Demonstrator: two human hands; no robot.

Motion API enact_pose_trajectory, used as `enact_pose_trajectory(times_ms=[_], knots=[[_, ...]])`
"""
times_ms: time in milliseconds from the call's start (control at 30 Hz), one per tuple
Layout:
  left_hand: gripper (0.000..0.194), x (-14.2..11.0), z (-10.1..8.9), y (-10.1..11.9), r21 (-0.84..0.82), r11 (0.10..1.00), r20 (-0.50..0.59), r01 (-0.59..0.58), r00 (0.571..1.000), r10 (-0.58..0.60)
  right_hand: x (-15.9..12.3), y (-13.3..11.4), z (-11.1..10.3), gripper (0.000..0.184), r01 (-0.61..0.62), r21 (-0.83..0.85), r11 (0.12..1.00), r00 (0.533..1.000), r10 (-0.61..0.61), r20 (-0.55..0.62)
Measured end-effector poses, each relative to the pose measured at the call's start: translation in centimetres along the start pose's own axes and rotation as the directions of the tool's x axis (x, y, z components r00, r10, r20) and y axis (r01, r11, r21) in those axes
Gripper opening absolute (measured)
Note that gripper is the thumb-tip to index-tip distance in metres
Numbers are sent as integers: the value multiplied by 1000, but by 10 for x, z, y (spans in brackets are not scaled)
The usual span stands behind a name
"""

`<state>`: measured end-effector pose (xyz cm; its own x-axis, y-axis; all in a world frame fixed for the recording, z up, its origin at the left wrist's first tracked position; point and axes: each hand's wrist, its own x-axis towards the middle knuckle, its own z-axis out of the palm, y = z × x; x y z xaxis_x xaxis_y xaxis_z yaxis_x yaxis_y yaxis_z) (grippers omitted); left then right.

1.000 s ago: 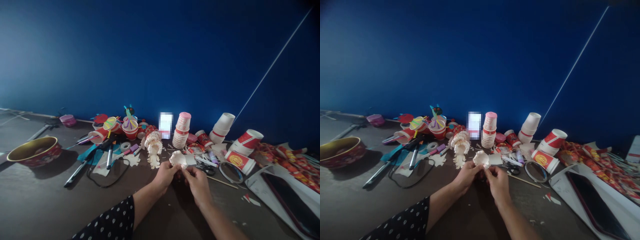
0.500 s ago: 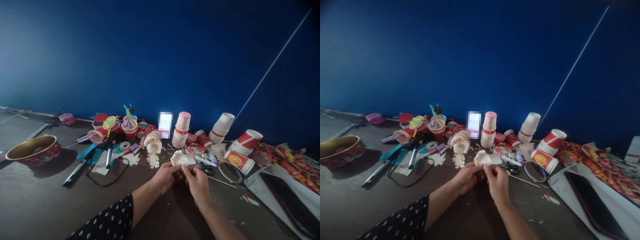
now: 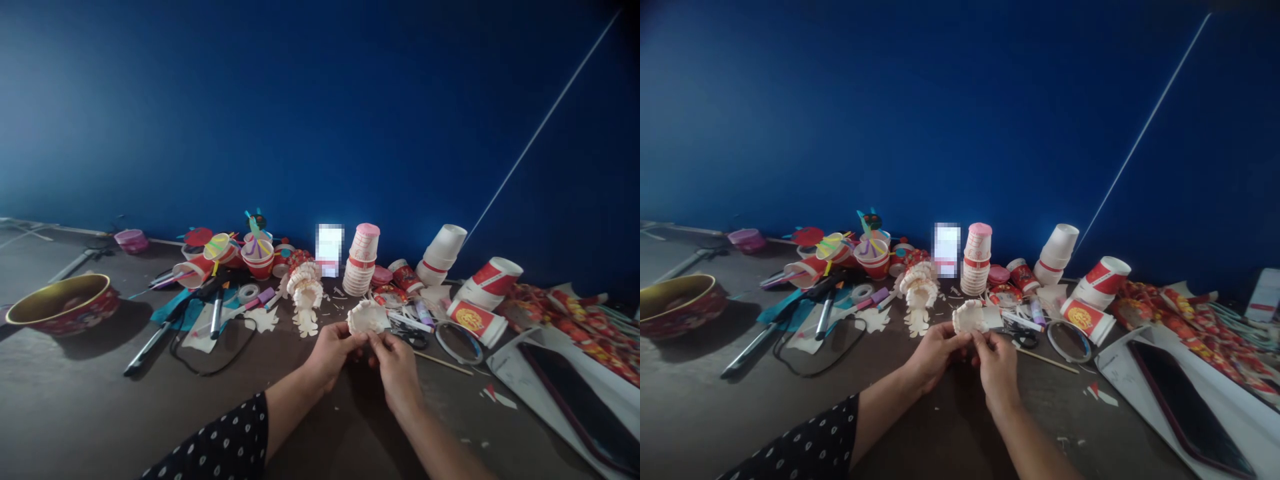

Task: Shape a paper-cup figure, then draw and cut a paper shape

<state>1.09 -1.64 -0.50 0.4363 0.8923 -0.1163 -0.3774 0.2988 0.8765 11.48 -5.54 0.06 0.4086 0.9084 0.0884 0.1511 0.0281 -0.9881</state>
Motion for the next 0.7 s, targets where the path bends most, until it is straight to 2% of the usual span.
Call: enact_pose_trajectory(times_ms=[233,400,567,700], knots=[[26,5,0,2,-8,998,-77,-62,995,61,-1,1,0,38,31,-45,999,996,-27,86],[23,8,-4,4,68,991,-163,-116,979,125,-3,-4,2,39,-60,39,997,989,54,139],[17,6,-3,-1,174,970,-155,-170,968,197,-1,-4,2,39,-120,75,990,983,108,146],[14,5,-1,0,149,975,-165,-163,968,188,-1,-3,3,33,-107,108,988,982,87,168]])
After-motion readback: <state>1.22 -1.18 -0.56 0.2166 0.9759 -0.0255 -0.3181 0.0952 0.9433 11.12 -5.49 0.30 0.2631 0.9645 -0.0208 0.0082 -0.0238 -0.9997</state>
